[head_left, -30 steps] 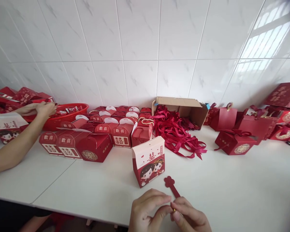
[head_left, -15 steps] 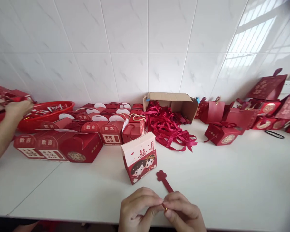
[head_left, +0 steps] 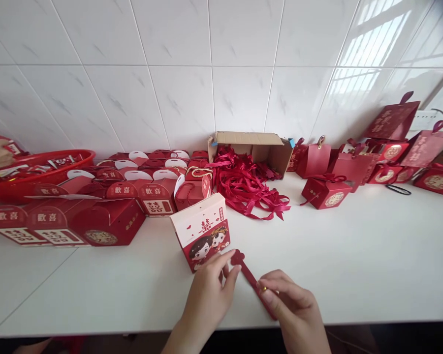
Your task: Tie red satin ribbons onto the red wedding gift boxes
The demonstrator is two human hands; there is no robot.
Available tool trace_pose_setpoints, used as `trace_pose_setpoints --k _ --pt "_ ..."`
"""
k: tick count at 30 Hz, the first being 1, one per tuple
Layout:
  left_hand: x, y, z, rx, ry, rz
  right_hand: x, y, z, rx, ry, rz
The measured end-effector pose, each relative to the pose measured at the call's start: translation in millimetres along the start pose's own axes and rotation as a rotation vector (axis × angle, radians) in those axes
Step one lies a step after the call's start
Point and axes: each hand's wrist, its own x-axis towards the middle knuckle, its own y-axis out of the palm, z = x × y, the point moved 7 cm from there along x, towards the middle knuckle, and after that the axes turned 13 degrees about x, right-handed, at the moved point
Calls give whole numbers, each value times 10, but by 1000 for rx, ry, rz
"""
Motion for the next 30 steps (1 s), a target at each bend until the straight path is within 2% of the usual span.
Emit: trace_pose_setpoints --k 2,4,8,12,14,17,20,23,30 --pt "75 99 22 235 -102 78 7 -6 28 -18 -4 -15" --pt "136 155 14 333 -161 124 16 -3 70 -41 -24 -26" --pt "213 173 8 321 -189 149 40 8 145 -80 -57 -28" --pt "196 153 52 273 -175 164 80 -18 174 -110 -78 -35" --pt "156 106 10 163 -107 121 108 -37 165 -138 -77 -44" --pt "61 -33 -90 -240 -16 16 143 -27 138 -204 -58 -37" --pt "-40 -157 -114 -569 -77 -44 151 51 117 -216 -32 19" --pt "-111 -271 -149 -632 -119 -111 129 139 116 -167 -17 67" --pt "-155 -381 -255 -610 -28 -172 97 223 141 -93 -31 57"
